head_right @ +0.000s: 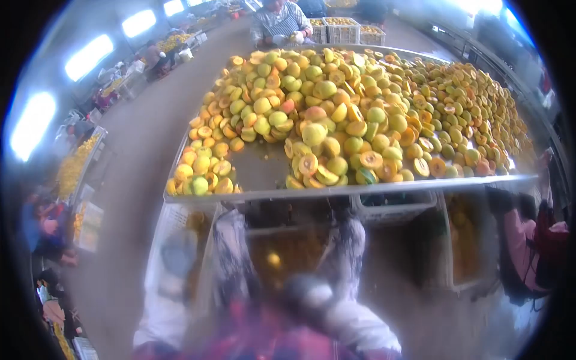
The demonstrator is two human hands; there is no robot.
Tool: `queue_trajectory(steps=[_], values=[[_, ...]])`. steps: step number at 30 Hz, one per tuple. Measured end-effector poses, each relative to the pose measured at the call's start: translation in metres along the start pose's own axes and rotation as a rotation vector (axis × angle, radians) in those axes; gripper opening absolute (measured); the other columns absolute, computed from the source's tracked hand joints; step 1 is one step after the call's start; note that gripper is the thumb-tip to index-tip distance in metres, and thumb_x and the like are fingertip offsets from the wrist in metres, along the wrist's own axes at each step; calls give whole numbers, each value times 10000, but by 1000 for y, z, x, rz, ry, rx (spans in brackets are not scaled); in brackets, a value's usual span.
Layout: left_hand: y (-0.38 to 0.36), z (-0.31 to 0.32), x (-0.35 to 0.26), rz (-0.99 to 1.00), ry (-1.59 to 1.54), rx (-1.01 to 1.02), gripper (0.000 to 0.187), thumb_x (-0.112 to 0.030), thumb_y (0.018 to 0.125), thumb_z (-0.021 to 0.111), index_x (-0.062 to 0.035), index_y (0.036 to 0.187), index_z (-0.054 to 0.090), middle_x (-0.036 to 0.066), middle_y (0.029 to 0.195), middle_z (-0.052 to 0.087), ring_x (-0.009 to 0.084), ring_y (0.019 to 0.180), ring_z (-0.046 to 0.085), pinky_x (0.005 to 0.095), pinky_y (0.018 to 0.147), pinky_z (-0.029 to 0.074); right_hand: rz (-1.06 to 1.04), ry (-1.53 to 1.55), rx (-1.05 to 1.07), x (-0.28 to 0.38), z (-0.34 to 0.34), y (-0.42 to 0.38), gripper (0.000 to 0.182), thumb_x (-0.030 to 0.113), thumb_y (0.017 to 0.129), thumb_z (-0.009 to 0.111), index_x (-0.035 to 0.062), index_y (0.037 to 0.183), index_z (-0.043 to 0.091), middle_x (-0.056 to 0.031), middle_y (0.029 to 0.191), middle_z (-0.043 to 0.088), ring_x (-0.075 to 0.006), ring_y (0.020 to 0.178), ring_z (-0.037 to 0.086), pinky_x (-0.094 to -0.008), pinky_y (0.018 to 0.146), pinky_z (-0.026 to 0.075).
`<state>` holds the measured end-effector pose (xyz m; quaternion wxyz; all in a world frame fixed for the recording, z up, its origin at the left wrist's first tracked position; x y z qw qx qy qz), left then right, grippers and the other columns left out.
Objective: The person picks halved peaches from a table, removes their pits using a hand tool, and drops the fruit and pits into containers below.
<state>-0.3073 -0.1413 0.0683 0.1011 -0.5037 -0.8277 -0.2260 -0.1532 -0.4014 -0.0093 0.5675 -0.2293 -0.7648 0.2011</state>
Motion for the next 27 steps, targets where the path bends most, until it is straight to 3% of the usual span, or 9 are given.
queue_trajectory(steps=[1, 3, 8, 13, 20, 23, 25, 26, 27], values=[[3, -15, 16, -299, -263, -290, 64, -150, 823, 613, -101, 859, 633, 91, 836, 587, 278, 793, 593, 408, 652, 487, 134, 381, 180, 15, -5, -16, 475, 508, 947, 439, 117, 971, 708, -136, 857, 694, -279, 822, 662, -385, 766, 504], [18, 22, 60, -300, -27, -252, 148, -219, 819, 640, -96, 899, 648, 117, 884, 618, 300, 857, 612, 404, 703, 509, -48, -147, 181, -16, 20, 41, 550, 556, 945, 381, 112, 967, 707, -136, 894, 700, -287, 836, 658, -391, 770, 500], [207, 16, 22, -107, -483, -400, 366, -314, 799, 677, -56, 1055, 635, 134, 939, 637, 315, 908, 611, 409, 788, 497, -54, -160, 101, -46, 28, 87, 570, 541, 951, 355, 83, 1020, 688, -198, 962, 685, -359, 959, 641, -426, 879, 466], [345, 141, -17, -185, -147, 426, 663, -501, 848, 571, -67, 1340, 477, 192, 1263, 560, 355, 1186, 520, 522, 993, 396, 4, 9, -79, -33, -4, 79, 537, 504, 969, 379, 60, 1121, 641, -255, 1059, 646, -419, 1036, 596, -472, 920, 440], [347, 157, -27, -126, -202, 402, 633, -491, 844, 568, -67, 1309, 503, 202, 1247, 572, 351, 1135, 570, 490, 1004, 417, -49, 164, -153, -31, -6, 85, 529, 503, 968, 414, 45, 1108, 639, -278, 1025, 642, -459, 982, 595, -501, 845, 470], [312, 137, -31, -244, -703, 424, 476, -400, 877, 556, -48, 1198, 568, 198, 1091, 633, 343, 936, 652, 428, 868, 512, -2, 174, -132, -34, -9, 80, 511, 467, 990, 414, 55, 1236, 592, -206, 1113, 659, -316, 1094, 614, -399, 957, 438], [285, 169, -30, 13, -1477, 21, 317, -298, 918, 518, -48, 1095, 599, 164, 895, 665, 315, 742, 668, 402, 663, 559, -131, 365, -246, -39, -13, 69, 491, 440, 991, 448, 57, 1274, 568, -207, 1124, 654, -320, 1077, 618, -375, 948, 444], [249, 108, -51, -603, -2162, 308, 269, -257, 960, 454, -50, 1033, 609, 130, 811, 655, 279, 656, 648, 375, 555, 550, -177, 372, -313, -16, -28, 54, 459, 409, 994, 455, 44, 1244, 579, -205, 1100, 659, -324, 1056, 624, -369, 931, 452], [229, 86, -65, -693, -2299, 359, 350, -340, 977, 429, -48, 1052, 606, 112, 783, 648, 245, 616, 635, 351, 496, 532, -221, 376, -380, 11, -50, 38, 428, 377, 998, 462, 31, 1214, 590, -202, 1075, 664, -328, 1034, 629, -363, 914, 461]])
Point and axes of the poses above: each hand's wrist, its own y-axis towards the middle knuckle, its own z-axis out of the palm, x = y × z, the point moved 4 cm from there along y, towards the middle knuckle
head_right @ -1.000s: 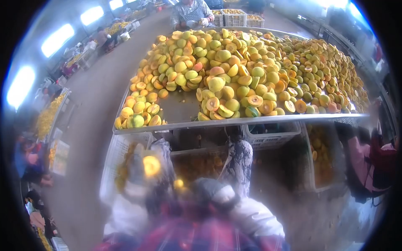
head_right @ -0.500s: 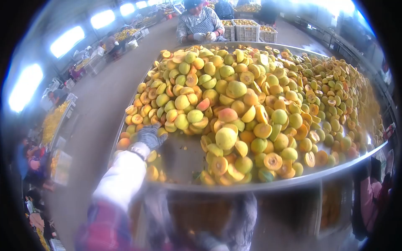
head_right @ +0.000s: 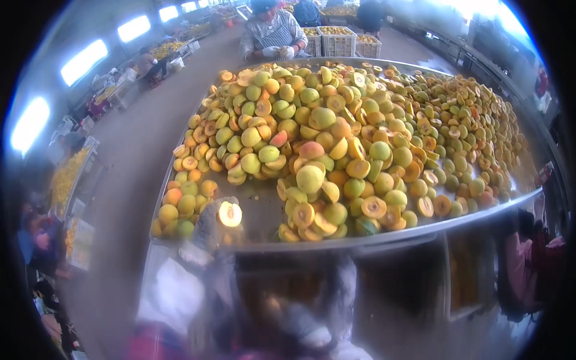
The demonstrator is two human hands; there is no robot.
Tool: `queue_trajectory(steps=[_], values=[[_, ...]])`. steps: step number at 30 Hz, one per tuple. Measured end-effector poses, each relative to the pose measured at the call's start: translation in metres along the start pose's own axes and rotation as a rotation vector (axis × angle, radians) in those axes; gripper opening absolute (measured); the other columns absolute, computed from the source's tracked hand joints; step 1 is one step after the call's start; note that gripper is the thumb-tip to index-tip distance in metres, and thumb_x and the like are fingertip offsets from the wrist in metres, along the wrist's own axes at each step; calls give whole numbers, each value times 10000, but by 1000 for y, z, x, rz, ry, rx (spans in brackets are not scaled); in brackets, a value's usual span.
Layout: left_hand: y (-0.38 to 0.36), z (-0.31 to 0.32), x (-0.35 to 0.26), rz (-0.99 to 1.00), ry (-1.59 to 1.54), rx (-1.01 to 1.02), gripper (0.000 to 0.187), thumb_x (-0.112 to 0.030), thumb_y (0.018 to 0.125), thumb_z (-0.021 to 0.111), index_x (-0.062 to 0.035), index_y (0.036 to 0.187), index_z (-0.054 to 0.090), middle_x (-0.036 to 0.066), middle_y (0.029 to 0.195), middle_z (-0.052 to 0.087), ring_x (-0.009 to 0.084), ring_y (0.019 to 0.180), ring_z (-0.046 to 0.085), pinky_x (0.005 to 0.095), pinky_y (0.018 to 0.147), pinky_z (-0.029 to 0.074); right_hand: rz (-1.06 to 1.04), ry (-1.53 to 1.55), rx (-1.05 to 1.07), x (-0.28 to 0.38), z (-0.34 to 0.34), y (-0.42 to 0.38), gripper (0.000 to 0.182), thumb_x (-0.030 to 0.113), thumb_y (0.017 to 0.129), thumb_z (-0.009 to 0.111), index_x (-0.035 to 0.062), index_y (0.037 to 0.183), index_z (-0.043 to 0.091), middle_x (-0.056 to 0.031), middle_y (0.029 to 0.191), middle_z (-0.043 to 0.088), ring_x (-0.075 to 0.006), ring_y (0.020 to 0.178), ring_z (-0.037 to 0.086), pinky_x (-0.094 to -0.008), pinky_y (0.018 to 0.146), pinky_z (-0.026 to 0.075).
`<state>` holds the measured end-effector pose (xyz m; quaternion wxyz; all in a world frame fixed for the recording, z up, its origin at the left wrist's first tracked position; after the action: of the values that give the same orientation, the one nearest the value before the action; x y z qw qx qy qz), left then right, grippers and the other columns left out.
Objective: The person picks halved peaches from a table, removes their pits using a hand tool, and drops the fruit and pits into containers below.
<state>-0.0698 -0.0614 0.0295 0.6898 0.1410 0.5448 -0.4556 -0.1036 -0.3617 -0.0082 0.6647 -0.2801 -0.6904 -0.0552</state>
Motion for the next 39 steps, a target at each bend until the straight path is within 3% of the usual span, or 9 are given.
queue_trajectory(steps=[7, 11, 14, 15, 18, 28, 30, 35, 39], values=[[-134, 45, 38, 143, 23, -185, 425, -419, 929, 491, -32, 1066, 603, 110, 843, 653, 216, 696, 617, 333, 605, 517, -770, -715, -316, 75, 3, -12, 319, 224, 1001, 415, -17, 1139, 572, -206, 1022, 634, -362, 921, 624, -391, 813, 486], [-167, 66, 46, 272, 63, -289, 310, -303, 884, 538, -26, 989, 625, 96, 823, 639, 192, 676, 597, 313, 590, 493, -134, 221, -197, 84, 10, -15, 344, 328, 1002, 458, 23, 1004, 617, -59, 822, 617, -156, 769, 588, -304, 722, 465], [-177, 82, 54, 344, 44, -446, 223, -216, 850, 572, -20, 931, 642, 85, 808, 629, 174, 660, 583, 299, 579, 475, -235, 67, -145, 65, 25, -5, 415, 104, 873, 532, -69, 1243, 458, -252, 934, 596, -398, 826, 597, -448, 726, 492], [-180, 90, 57, 413, 57, -556, 194, -187, 839, 584, -19, 912, 647, 82, 803, 625, 169, 655, 578, 294, 575, 470, -331, -41, -291, 62, 27, -2, 476, 395, 1025, 376, -9, 1007, 628, -134, 866, 655, -196, 829, 598, -347, 786, 457], [-192, 113, 63, 692, 171, -942, 109, -100, 805, 618, -14, 855, 663, 71, 788, 615, 151, 640, 563, 279, 563, 452, -149, 66, -224, 58, 32, -5, 488, 394, 1034, 333, -1, 1076, 616, -163, 918, 656, -286, 885, 617, -380, 826, 453], [-200, 90, 92, 991, 16, -779, 206, -194, 864, 586, -1, 846, 658, 97, 757, 638, 169, 688, 599, 289, 613, 492, -506, -378, -233, 28, 25, -16, 286, 246, 962, 565, 16, 1130, 587, -64, 721, 597, -226, 632, 585, -365, 553, 464], [-184, 70, 89, 111, -7, -153, 342, -296, 937, 520, 4, 842, 653, 105, 738, 648, 195, 689, 611, 299, 646, 505, 115, 572, 118, 19, 22, -21, 312, 296, 990, 529, 36, 1154, 583, -33, 782, 613, -195, 661, 590, -335, 547, 467], [-161, 63, 107, -61, -165, 109, 349, -318, 958, 519, 7, 948, 647, 123, 786, 662, 198, 707, 625, 316, 668, 513, 381, 1591, 503, -25, 21, -26, 346, 314, 978, 560, 46, 1197, 570, -87, 1023, 648, -146, 869, 631, -241, 714, 516], [-174, 75, 83, 1112, 1099, 393, 357, -152, 902, 625, -10, 1218, 539, 111, 904, 676, 207, 705, 633, 373, 713, 527, 131, 664, 229, 27, -16, -33, 392, 266, 972, 577, 10, 1265, 531, -98, 1125, 628, -134, 949, 627, -223, 765, 518]])
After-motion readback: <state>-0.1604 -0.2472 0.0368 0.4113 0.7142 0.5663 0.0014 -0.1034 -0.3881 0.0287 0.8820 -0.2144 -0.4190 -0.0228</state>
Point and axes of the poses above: each hand's wrist, its own y-axis towards the middle knuckle, its own z-axis out of the palm, x = y × z, the point moved 4 cm from there along y, towards the middle knuckle
